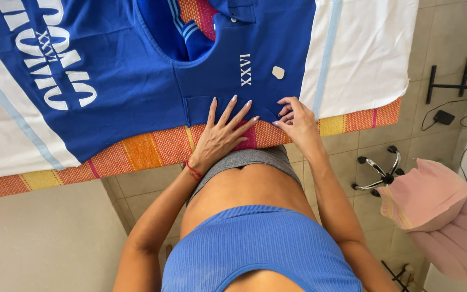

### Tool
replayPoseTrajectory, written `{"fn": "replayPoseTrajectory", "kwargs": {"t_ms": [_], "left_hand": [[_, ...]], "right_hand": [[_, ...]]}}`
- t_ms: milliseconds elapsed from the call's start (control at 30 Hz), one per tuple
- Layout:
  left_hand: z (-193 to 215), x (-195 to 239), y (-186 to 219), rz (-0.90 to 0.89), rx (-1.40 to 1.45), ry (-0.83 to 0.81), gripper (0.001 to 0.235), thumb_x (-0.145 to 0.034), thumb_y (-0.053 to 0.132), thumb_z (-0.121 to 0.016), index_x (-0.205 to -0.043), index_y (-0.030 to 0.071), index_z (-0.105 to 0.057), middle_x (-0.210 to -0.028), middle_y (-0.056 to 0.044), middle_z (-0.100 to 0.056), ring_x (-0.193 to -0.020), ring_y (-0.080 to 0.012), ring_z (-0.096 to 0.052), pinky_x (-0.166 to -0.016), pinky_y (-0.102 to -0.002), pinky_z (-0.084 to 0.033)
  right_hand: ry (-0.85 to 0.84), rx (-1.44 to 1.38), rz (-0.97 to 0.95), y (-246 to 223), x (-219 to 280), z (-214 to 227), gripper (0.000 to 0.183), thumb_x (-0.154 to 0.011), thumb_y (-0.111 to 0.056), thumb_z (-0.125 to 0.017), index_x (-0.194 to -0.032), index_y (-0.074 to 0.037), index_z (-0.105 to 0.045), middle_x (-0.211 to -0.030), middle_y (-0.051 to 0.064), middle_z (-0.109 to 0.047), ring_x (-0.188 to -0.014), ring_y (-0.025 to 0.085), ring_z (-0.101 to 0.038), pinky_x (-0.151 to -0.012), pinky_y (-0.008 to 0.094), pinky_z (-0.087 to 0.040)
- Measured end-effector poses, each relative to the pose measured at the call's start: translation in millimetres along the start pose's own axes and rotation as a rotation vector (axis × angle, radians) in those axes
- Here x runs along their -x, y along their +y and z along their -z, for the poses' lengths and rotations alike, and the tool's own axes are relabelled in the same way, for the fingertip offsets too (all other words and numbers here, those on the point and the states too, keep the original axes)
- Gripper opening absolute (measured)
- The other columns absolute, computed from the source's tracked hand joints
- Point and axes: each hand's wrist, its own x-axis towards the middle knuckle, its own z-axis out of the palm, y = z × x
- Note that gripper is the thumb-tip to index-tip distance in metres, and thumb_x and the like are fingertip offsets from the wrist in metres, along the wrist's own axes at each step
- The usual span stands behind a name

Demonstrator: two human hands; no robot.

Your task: Marking and cutting a blue and white jersey with scissors on a work table

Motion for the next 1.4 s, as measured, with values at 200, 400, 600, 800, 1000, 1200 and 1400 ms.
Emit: {"fn": "replayPoseTrajectory", "kwargs": {"t_ms": [200,400,600,800,1000,1200,1400], "left_hand": [[-2.5,0.0,0.1,0.013,0.026,0.000,0.058,-0.113,0.051,-0.046,-0.169,0.037,-0.043,-0.182,-0.002,-0.031,-0.167,-0.0366,-0.025,-0.131,-0.075,-0.013],[-2.3,-0.1,2.9,0.012,0.029,-0.005,0.058,-0.113,0.051,-0.047,-0.169,0.036,-0.044,-0.182,-0.002,-0.030,-0.167,-0.0364,-0.025,-0.131,-0.075,-0.012],[7.0,10.4,0.5,0.076,0.072,0.056,0.057,-0.113,0.052,-0.046,-0.166,0.030,-0.049,-0.179,-0.004,-0.037,-0.166,-0.0342,-0.031,-0.135,-0.070,-0.014],[13.6,56.2,-25.4,0.424,0.074,0.310,0.046,-0.107,0.014,-0.066,-0.153,0.013,-0.063,-0.155,-0.010,-0.063,-0.145,-0.0303,-0.059,-0.122,-0.048,-0.044],[19.4,56.7,-35.2,0.782,0.119,0.390,0.036,-0.104,0.023,-0.079,-0.134,0.016,-0.061,-0.106,0.001,-0.062,-0.100,-0.0230,-0.060,-0.083,-0.039,-0.047],[17.7,52.2,-36.1,0.858,0.161,0.450,0.029,-0.101,0.016,-0.082,-0.122,0.013,-0.062,-0.093,0.000,-0.065,-0.088,-0.0227,-0.061,-0.077,-0.038,-0.048],[31.1,47.0,-43.2,0.900,0.233,0.442,0.031,-0.100,0.027,-0.085,-0.117,0.015,-0.061,-0.089,0.002,-0.067,-0.082,-0.0196,-0.059,-0.075,-0.036,-0.047]], "right_hand": [[0.017,0.032,-0.013,4.9,1.1,1.5,0.051,-0.090,0.011,-0.082,-0.134,-0.004,-0.061,-0.103,0.017,-0.065,-0.084,0.027,-0.079,-0.074,0.033,-0.067],[0.023,0.055,-0.031,11.7,3.3,2.0,0.052,-0.089,0.009,-0.084,-0.134,-0.006,-0.063,-0.102,0.015,-0.064,-0.084,0.027,-0.078,-0.074,0.034,-0.067],[-0.002,0.214,0.029,11.4,-1.9,-1.7,0.054,-0.086,0.000,-0.090,-0.133,-0.010,-0.065,-0.099,0.017,-0.066,-0.080,0.032,-0.074,-0.069,0.043,-0.062],[0.180,0.207,0.212,-25.8,-11.8,-29.6,0.027,-0.099,0.003,-0.082,-0.122,-0.005,-0.069,-0.109,0.014,-0.065,-0.089,0.031,-0.073,-0.073,0.037,-0.062],[-0.018,0.043,0.473,-52.5,-35.7,-93.5,0.021,-0.101,-0.005,-0.080,-0.120,-0.013,-0.076,-0.110,0.006,-0.070,-0.089,0.025,-0.076,-0.073,0.035,-0.065],[-0.093,0.035,0.460,-47.8,-45.3,-99.5,0.028,-0.099,-0.001,-0.078,-0.126,-0.010,-0.076,-0.108,0.010,-0.071,-0.087,0.027,-0.077,-0.073,0.035,-0.066],[-0.079,0.036,0.437,-43.2,-50.1,-102.3,0.030,-0.099,-0.002,-0.079,-0.127,-0.012,-0.077,-0.108,0.008,-0.070,-0.088,0.025,-0.077,-0.074,0.034,-0.066]]}}
